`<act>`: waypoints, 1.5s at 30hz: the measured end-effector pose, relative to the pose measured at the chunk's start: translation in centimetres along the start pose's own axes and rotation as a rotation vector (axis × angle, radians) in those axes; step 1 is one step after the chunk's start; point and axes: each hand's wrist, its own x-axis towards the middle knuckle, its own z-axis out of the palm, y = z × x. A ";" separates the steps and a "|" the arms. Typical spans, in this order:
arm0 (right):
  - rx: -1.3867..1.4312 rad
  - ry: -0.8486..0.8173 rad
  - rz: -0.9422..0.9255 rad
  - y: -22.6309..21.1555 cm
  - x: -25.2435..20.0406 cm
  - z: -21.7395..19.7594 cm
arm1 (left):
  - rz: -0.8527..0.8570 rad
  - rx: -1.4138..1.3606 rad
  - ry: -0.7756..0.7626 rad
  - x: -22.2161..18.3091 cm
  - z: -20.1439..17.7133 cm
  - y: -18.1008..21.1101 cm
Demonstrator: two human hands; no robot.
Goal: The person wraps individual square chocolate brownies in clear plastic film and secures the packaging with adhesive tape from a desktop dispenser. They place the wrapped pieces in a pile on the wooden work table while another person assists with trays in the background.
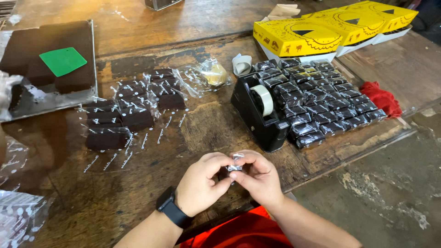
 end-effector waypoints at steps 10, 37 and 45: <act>-0.014 -0.023 -0.070 1.7 -0.5 -0.8 | 0.049 0.009 0.001 0.0 0.1 0.3; -0.766 -0.336 -0.460 -7.1 1.9 -0.8 | 0.100 0.067 -0.004 -1.6 1.1 -1.8; -0.686 0.551 -0.227 -9.2 5.7 -12.4 | -0.098 0.331 0.056 -0.6 -0.5 -2.6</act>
